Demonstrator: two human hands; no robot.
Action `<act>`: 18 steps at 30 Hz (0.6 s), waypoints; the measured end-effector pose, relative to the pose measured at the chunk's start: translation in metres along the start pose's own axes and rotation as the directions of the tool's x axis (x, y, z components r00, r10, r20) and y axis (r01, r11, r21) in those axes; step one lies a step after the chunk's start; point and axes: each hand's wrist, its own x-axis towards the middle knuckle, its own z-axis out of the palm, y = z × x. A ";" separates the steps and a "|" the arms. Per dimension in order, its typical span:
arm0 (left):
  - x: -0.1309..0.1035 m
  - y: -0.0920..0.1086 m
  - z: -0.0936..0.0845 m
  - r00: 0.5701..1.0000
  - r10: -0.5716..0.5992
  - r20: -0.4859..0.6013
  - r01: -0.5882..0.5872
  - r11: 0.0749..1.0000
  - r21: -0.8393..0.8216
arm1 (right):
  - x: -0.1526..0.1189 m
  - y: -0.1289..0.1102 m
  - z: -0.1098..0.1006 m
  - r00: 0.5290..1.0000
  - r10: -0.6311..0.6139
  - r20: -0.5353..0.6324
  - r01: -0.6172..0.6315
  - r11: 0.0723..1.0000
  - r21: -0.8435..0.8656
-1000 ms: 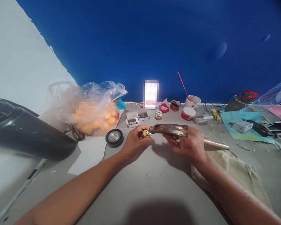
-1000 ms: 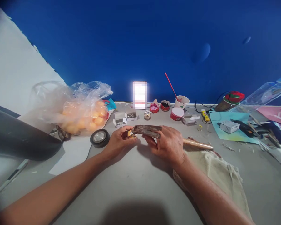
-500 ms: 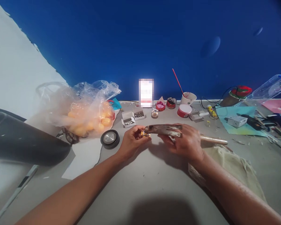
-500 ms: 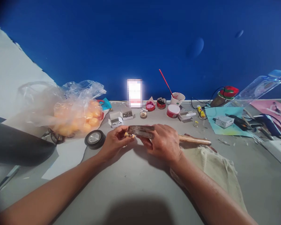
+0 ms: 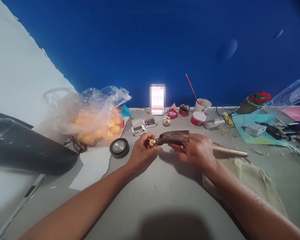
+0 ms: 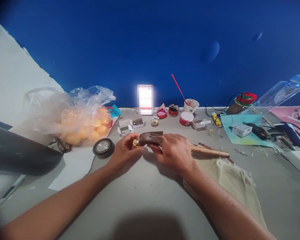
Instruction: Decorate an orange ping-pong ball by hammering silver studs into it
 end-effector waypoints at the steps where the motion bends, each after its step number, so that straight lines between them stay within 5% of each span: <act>1: 0.000 0.000 -0.001 1.000 0.020 -0.008 -0.020 0.999 0.048 | 0.000 0.000 0.000 1.000 -0.002 -0.005 0.002 1.000 0.007; 5: 0.000 0.000 -0.004 0.984 0.176 -0.005 -0.168 0.951 0.258 | 0.000 -0.002 0.000 0.997 -0.007 -0.076 0.007 1.000 0.003; 12: 0.001 -0.005 -0.004 0.957 0.290 0.016 -0.279 0.903 0.327 | 0.000 -0.002 -0.002 0.994 -0.051 -0.100 0.053 0.998 0.020; 18: 0.002 -0.004 -0.003 0.976 0.207 0.062 -0.216 0.940 0.264 | 0.001 -0.003 -0.001 0.997 -0.073 -0.032 0.073 0.997 0.027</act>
